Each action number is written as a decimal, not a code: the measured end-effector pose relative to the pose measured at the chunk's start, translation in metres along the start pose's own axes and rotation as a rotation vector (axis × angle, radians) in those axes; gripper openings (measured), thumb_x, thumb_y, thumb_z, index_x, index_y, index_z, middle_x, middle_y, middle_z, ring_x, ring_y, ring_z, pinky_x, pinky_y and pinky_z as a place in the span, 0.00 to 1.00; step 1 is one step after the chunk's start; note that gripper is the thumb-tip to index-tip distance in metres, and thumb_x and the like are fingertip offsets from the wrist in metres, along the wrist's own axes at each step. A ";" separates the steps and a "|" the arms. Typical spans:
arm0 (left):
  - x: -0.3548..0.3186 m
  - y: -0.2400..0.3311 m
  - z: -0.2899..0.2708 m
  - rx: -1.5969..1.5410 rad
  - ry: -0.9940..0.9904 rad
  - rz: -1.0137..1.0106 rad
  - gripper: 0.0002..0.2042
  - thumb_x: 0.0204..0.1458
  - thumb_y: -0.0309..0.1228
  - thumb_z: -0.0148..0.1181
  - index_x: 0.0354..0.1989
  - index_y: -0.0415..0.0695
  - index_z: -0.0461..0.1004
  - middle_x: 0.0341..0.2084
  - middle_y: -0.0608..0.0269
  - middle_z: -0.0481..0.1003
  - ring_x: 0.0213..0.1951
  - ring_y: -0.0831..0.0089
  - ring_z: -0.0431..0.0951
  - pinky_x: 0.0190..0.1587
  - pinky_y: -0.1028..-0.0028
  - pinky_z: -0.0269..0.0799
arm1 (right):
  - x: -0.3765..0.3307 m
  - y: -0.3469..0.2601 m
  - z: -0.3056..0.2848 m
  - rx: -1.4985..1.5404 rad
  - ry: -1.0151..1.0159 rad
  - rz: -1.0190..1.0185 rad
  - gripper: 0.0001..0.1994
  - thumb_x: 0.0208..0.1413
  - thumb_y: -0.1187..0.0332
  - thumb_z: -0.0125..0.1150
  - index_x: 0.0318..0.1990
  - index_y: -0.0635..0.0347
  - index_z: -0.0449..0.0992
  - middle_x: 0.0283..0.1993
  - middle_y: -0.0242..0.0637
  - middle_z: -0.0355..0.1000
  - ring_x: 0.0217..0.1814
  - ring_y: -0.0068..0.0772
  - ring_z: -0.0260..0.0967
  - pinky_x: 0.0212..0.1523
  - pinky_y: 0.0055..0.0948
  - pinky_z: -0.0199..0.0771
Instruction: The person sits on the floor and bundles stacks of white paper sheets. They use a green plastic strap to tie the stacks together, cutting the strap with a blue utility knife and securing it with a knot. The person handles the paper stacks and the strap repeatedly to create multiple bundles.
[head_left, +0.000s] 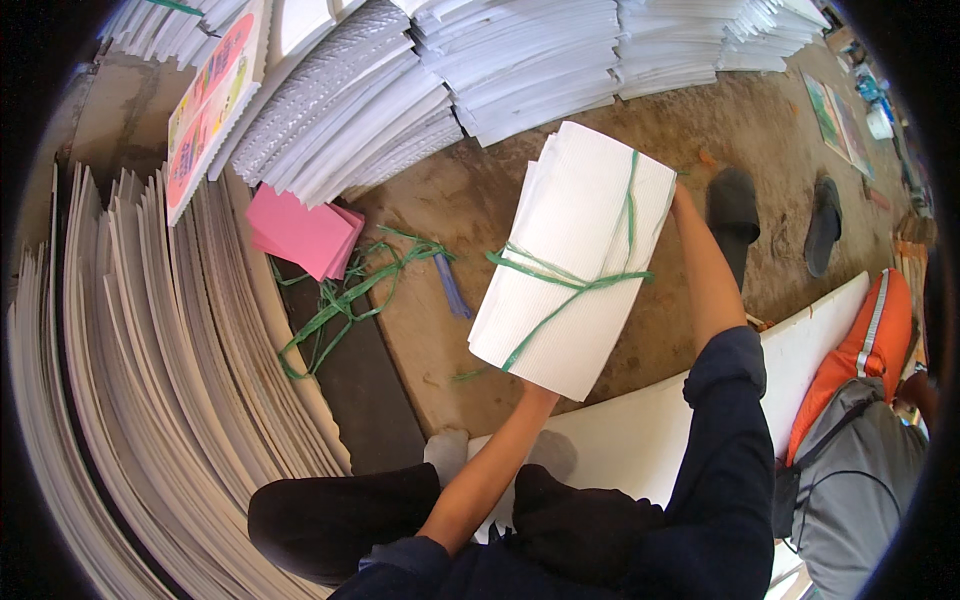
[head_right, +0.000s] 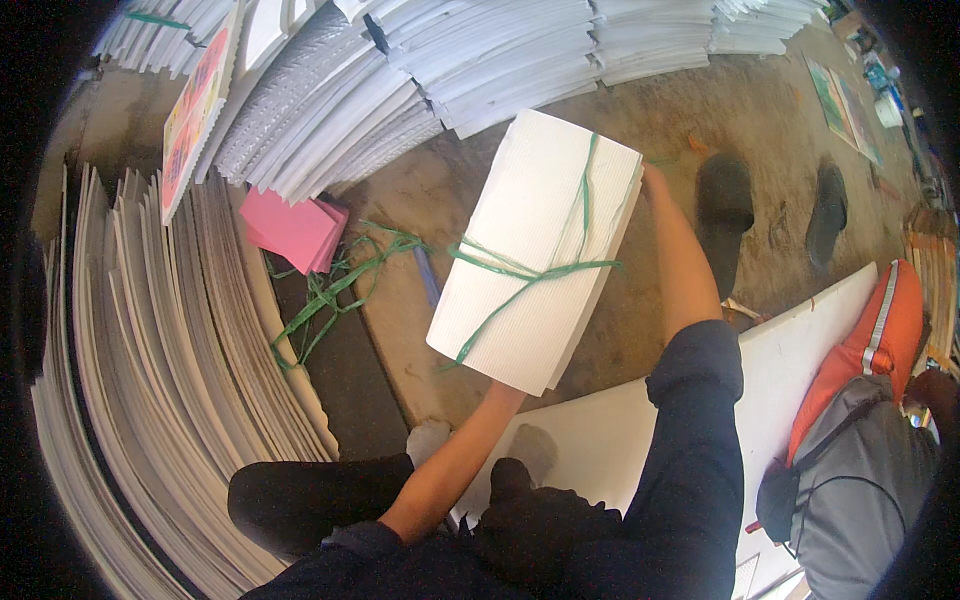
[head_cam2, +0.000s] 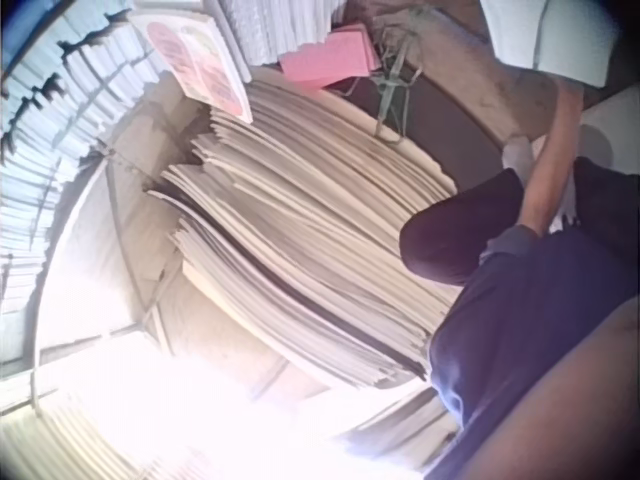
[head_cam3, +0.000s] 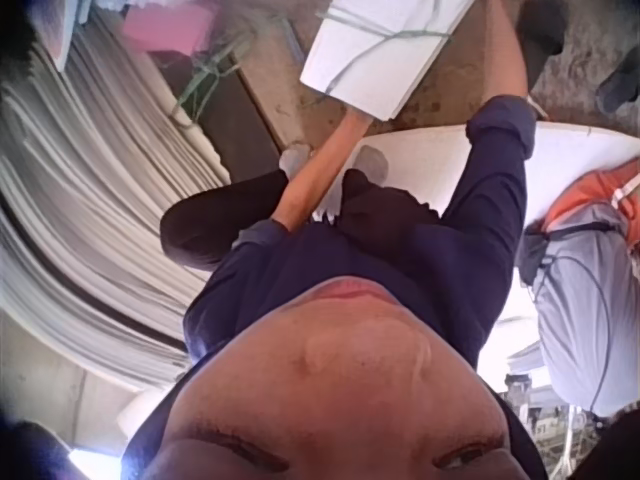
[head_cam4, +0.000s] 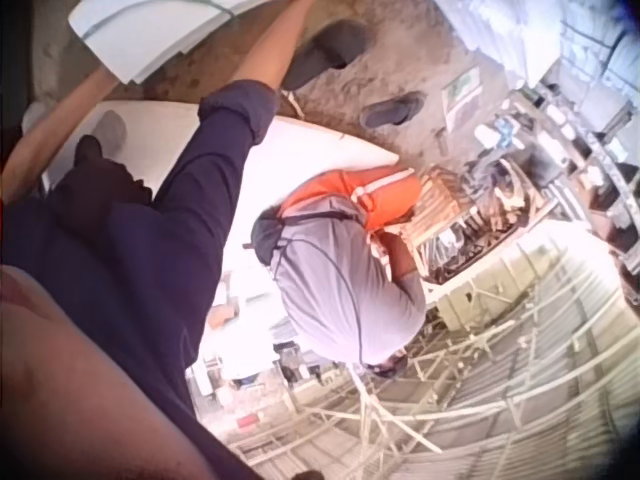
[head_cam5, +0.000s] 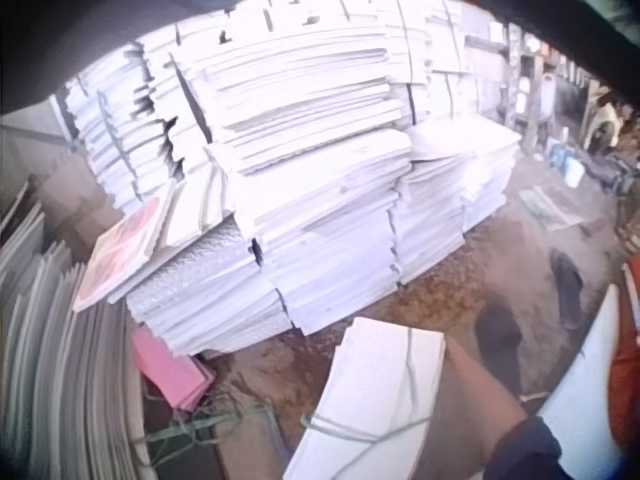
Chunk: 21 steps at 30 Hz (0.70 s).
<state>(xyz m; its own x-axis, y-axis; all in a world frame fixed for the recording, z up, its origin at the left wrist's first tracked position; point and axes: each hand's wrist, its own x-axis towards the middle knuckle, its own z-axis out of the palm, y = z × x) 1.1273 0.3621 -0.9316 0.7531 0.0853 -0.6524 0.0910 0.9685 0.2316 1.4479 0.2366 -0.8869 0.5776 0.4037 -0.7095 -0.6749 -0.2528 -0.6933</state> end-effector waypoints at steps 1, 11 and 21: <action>-0.001 -0.002 0.000 0.008 0.015 0.000 0.30 0.54 0.53 0.36 0.56 0.41 0.56 0.51 0.51 0.62 0.51 0.59 0.65 0.51 0.65 0.64 | 0.000 0.001 0.000 0.000 0.004 -0.001 0.28 0.53 0.47 0.47 0.54 0.59 0.62 0.53 0.39 0.62 0.55 0.31 0.59 0.51 0.29 0.60; -0.002 0.036 0.000 0.120 0.029 -0.008 0.29 0.54 0.53 0.35 0.56 0.41 0.57 0.51 0.50 0.62 0.50 0.58 0.66 0.50 0.65 0.64 | -0.038 0.045 -0.017 0.084 0.074 -0.005 0.27 0.54 0.47 0.46 0.53 0.59 0.63 0.52 0.39 0.62 0.54 0.31 0.59 0.52 0.28 0.60; 0.005 0.145 0.015 0.337 -0.228 -0.157 0.29 0.54 0.53 0.35 0.55 0.42 0.58 0.52 0.50 0.62 0.49 0.56 0.66 0.50 0.64 0.64 | -0.107 0.179 0.008 0.362 0.207 0.020 0.26 0.54 0.48 0.46 0.52 0.58 0.64 0.52 0.38 0.63 0.53 0.31 0.59 0.52 0.28 0.59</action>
<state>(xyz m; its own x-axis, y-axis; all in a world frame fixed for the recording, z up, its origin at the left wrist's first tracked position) 1.1539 0.4993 -0.8903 0.8344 -0.1471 -0.5312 0.3948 0.8320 0.3898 1.2615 0.1549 -0.9338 0.6178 0.2074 -0.7585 -0.7836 0.0813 -0.6160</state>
